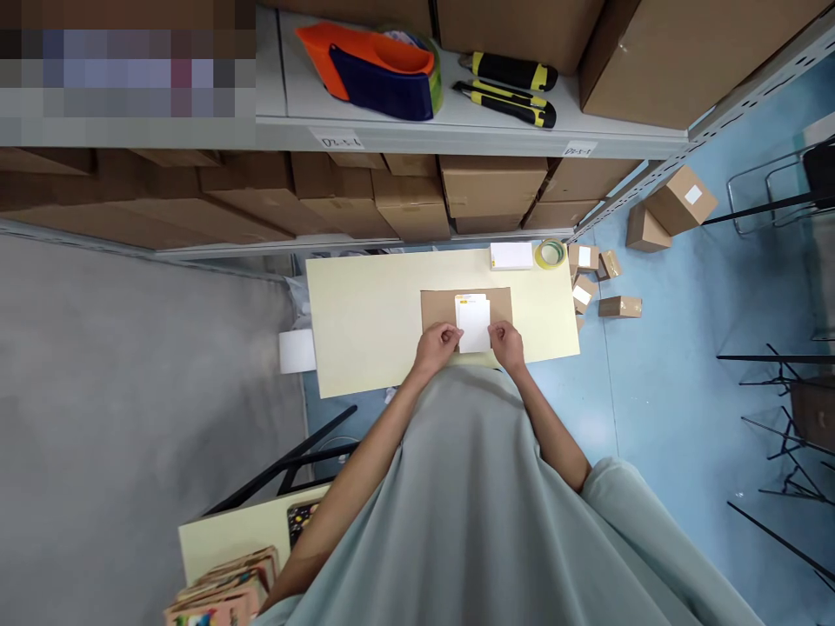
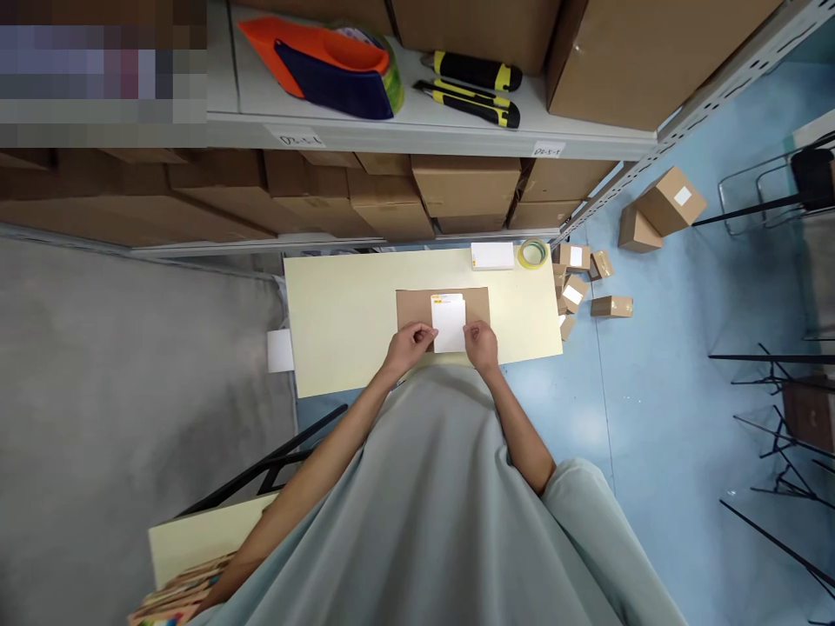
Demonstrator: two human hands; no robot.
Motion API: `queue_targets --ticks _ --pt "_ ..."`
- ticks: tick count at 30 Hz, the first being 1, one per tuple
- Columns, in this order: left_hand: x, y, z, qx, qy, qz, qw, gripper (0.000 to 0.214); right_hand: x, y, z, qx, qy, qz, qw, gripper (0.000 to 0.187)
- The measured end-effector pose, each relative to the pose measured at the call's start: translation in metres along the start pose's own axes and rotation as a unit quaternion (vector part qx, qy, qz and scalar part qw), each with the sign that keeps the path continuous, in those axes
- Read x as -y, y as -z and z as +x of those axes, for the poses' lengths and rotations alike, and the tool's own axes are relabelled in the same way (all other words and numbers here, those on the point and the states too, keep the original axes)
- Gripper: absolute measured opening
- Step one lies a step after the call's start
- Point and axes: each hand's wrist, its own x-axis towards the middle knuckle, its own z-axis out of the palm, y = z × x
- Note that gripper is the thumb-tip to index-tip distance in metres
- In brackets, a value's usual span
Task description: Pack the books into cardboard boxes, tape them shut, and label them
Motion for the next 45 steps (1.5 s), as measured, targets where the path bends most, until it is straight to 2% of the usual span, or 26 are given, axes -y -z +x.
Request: queue_targets --ticks 7,23,32,45 --pt "-0.001 -0.001 0.004 0.004 0.049 0.087 0.995 0.025 -0.001 -0.006 0.003 -0.002 0.002 -0.072 0.997 0.019" --pt "-0.011 -0.003 0.012 -0.006 0.119 0.135 0.984 0.025 0.010 -0.012 0.009 -0.002 -0.012 -0.127 0.992 0.018" --pt "-0.013 -0.006 0.013 -0.010 0.133 0.162 0.978 0.026 0.012 -0.015 0.010 -0.005 -0.020 -0.166 0.986 0.021" --pt "-0.016 -0.013 0.012 -0.031 0.136 0.185 0.973 0.026 0.011 -0.018 0.010 -0.009 0.008 -0.214 0.977 0.023"
